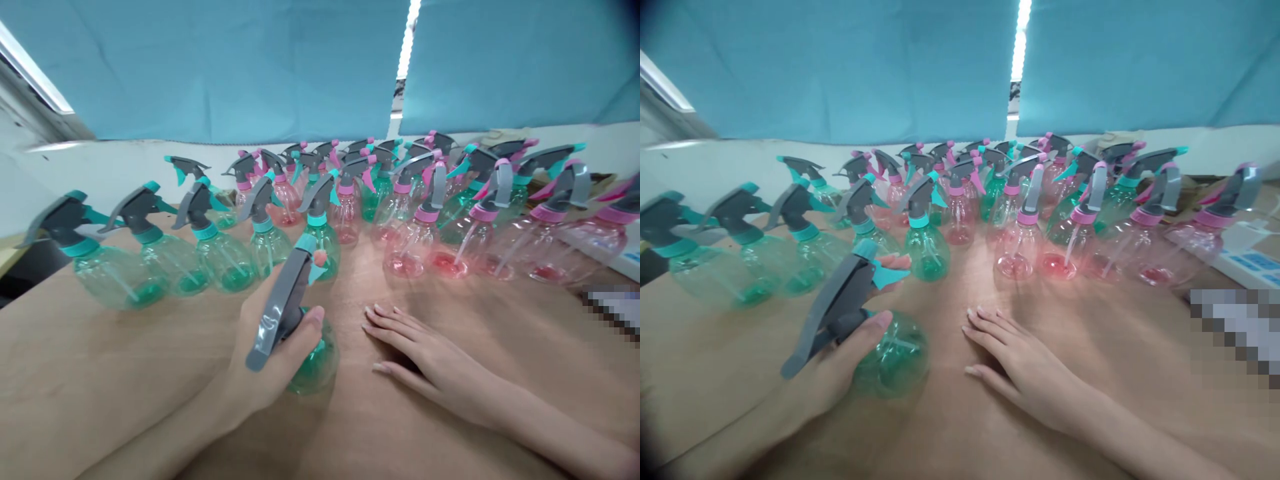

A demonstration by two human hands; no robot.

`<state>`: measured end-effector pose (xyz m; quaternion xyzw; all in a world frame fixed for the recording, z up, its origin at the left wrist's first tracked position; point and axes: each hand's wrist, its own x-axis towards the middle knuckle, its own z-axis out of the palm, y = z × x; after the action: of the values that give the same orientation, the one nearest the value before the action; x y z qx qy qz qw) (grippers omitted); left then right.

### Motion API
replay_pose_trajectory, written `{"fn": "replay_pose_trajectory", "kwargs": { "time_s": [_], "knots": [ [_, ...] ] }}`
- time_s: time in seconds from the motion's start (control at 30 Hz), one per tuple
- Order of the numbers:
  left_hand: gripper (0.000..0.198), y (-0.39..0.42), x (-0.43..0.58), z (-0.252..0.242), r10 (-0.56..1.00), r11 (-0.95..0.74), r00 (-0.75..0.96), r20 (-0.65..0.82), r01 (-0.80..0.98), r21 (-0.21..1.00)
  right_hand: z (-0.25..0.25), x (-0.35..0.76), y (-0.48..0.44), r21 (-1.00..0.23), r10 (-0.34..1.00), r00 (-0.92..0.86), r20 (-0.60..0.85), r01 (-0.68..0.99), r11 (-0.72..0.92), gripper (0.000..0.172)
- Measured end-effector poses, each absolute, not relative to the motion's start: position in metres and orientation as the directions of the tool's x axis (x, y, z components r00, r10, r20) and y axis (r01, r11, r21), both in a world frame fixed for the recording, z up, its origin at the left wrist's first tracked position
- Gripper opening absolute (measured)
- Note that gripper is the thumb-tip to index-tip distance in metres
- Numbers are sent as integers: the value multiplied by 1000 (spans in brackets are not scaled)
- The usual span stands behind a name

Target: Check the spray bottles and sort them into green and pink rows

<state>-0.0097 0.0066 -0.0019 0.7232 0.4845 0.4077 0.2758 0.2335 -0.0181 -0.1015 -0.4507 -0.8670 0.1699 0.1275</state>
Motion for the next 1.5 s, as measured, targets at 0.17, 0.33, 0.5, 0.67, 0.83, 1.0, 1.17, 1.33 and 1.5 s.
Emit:
{"fn": "replay_pose_trajectory", "kwargs": {
  "time_s": [0.17, 0.33, 0.5, 0.67, 0.83, 1.0, 1.17, 1.33, 1.5],
  "knots": [
    [49, 7, -7, 3, 911, -378, 301, 281, 338, 862, -103, 235, -17, -403, 818, -570, 75, 733, 548, 55],
    [51, 8, -8, 2, 907, -395, 300, 295, 361, 845, -104, 235, -17, -420, 818, -568, 91, 723, 549, 55],
    [54, 8, -11, -2, 901, -420, 291, 320, 414, 808, -102, 234, -16, -438, 823, -561, 82, 722, 536, 56],
    [53, 11, -10, -3, 895, -439, 281, 346, 424, 792, -101, 234, -16, -454, 825, -558, 88, 715, 532, 56],
    [51, 16, -4, -5, 901, -417, 291, 322, 376, 827, -102, 233, -16, -464, 824, -558, 95, 708, 532, 55],
    [48, 17, -1, -5, 902, -415, 287, 321, 376, 828, -104, 233, -16, -492, 827, -548, 128, 689, 532, 54],
    [51, 15, 1, -3, 904, -416, 281, 324, 392, 821, -105, 234, -16, -493, 823, -552, 137, 682, 540, 54],
    [46, 14, 1, 4, 900, -424, 298, 317, 434, 795, -103, 233, -16, -507, 820, -555, 137, 672, 540, 54],
    [45, 11, -6, 6, 911, -399, 307, 276, 480, 782, -101, 233, -16, -530, 828, -545, 131, 667, 524, 54]
  ]
}}
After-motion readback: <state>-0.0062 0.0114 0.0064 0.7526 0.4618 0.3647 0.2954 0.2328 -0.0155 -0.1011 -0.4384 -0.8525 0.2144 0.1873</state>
